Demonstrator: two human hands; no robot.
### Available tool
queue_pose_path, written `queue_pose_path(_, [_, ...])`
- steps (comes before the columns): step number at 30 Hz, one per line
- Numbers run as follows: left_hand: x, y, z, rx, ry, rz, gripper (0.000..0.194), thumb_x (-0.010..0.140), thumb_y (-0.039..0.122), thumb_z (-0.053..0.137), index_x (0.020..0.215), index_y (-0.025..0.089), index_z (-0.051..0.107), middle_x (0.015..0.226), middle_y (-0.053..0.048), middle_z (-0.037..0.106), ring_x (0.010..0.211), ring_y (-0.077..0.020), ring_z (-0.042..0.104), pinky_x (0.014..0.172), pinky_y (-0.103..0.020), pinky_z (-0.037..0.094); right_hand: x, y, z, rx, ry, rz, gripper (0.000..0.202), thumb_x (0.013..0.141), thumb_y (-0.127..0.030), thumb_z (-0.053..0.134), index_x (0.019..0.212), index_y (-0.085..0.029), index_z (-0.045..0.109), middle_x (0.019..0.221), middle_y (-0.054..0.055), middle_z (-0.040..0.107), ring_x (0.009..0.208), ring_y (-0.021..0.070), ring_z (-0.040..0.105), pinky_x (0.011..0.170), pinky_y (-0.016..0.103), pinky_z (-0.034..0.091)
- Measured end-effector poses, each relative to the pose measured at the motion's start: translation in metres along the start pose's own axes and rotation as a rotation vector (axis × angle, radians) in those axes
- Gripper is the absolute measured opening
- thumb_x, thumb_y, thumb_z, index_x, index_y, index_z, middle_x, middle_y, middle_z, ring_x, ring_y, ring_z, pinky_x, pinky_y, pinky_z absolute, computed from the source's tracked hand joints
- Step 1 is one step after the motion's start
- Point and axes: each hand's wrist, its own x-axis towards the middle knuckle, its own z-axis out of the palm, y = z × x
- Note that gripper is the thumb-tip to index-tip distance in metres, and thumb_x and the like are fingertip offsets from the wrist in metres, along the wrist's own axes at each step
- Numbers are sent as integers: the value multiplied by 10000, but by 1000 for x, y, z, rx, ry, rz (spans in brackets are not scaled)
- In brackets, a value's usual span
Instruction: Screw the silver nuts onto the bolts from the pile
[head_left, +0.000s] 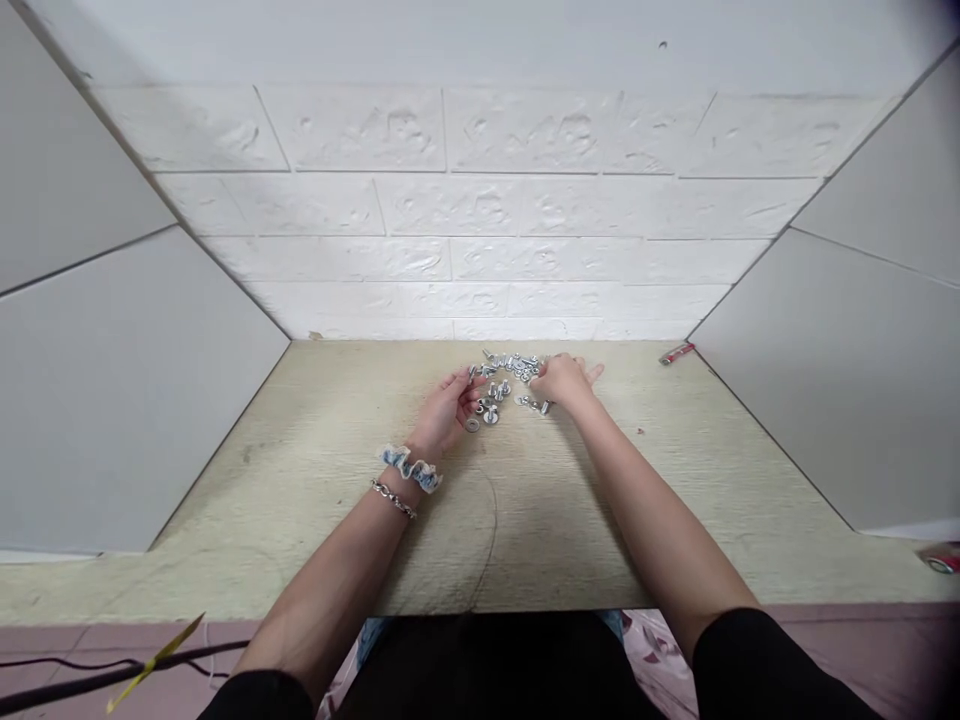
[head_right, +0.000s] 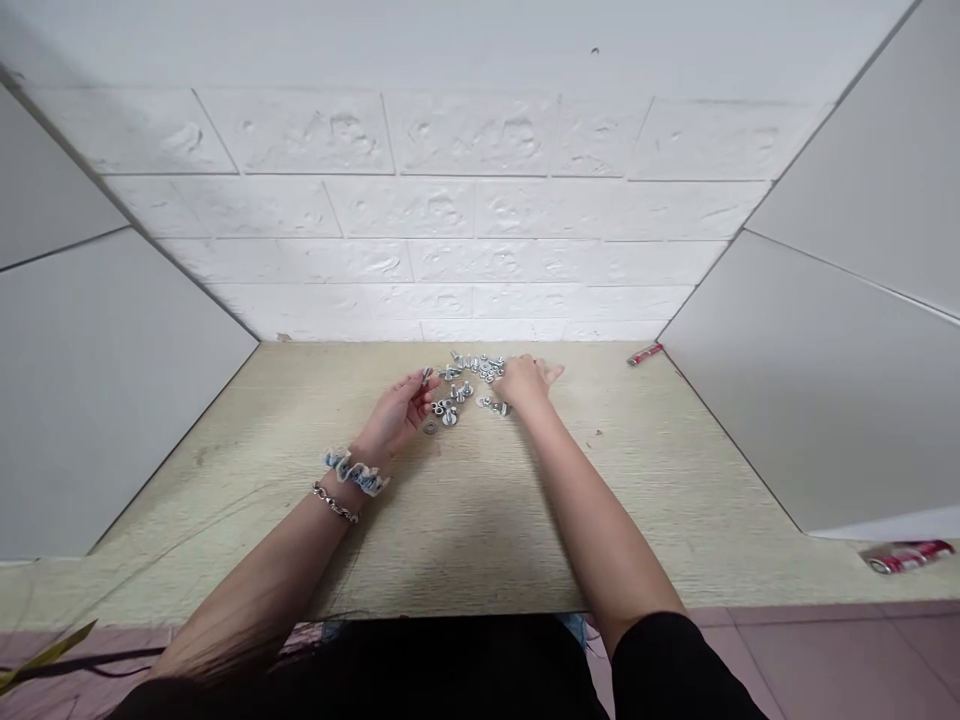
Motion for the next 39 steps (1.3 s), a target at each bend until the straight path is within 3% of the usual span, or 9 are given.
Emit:
queue_pose_path(3, [-1, -2, 1, 25, -22, 11, 77, 853, 175, 608, 816, 114, 580, 732, -32, 673, 479, -25, 550, 446, -115, 452, -10, -5, -11, 125, 102, -73, 139, 689, -269, 614, 803, -213, 670, 1180, 81, 613, 1165, 324, 483, 1025, 648, 205])
queue_pose_path(5, [-2, -4, 2, 51, -44, 17, 63, 839, 149, 622, 869, 109, 583, 770, -50, 691, 557, -48, 616, 509, -122, 486, -21, -10, -19, 264, 164, -227, 158, 710, -275, 622, 855, -218, 650, 1270, 77, 574, 1196, 294, 477, 1044, 571, 251])
queue_pose_path(9, [-3, -7, 6, 127, -64, 24, 140, 827, 97, 618, 964, 110, 594, 797, -60, 709, 657, -77, 666, 590, -144, 515, -44, -14, -26, 523, 130, -465, 157, 702, -248, 634, 856, -217, 627, 1219, 70, 617, 1193, 233, 514, 1030, 416, 356])
queue_pose_path(17, [-5, -10, 2, 263, -207, 4, 142, 801, 169, 661, 930, 138, 711, 679, -27, 682, 544, -52, 591, 497, -134, 430, -61, -14, -16, 701, -67, -439, 191, 751, -300, 570, 926, -228, 588, 1030, 31, 705, 1031, 213, 645, 973, 428, 423])
queue_pose_path(22, [-4, -12, -2, 338, -213, 1, 267, 761, 279, 704, 999, 161, 725, 667, -18, 671, 520, -49, 560, 461, -137, 376, -64, -18, -15, 651, -15, -467, 184, 747, -265, 572, 925, -227, 593, 1059, 29, 701, 1050, 218, 640, 1037, 478, 362])
queue_pose_path(27, [-4, -12, 0, 288, -243, -30, 191, 781, 211, 675, 953, 153, 736, 698, -15, 669, 564, -36, 550, 572, -139, 446, -64, -18, -10, 624, -68, -503, 194, 754, -260, 595, 945, -237, 625, 1298, 47, 596, 1206, 216, 554, 1042, 423, 390])
queue_pose_path(32, [-5, -12, 0, 222, -257, -62, 148, 826, 228, 633, 886, 129, 724, 810, -54, 681, 682, -59, 609, 630, -148, 483, -62, -18, -7, 542, -40, -535, 200, 772, -243, 597, 956, -242, 676, 1293, 52, 598, 1223, 205, 536, 1056, 412, 385])
queue_pose_path(35, [-6, -12, 1, 225, -286, -71, 172, 822, 168, 634, 975, 129, 702, 818, -45, 678, 661, -44, 607, 625, -133, 482, -61, -16, -8, 528, -20, -555, 193, 784, -249, 598, 952, -245, 695, 1272, 51, 610, 1208, 193, 544, 1059, 393, 385])
queue_pose_path(39, [-7, -10, 4, 185, -179, -96, 223, 867, 102, 550, 1069, 119, 644, 774, -48, 684, 619, -54, 626, 591, -131, 498, -56, -11, -14, 541, -12, -542, 209, 796, -288, 597, 972, -240, 698, 1260, 54, 617, 1205, 205, 542, 1063, 414, 374])
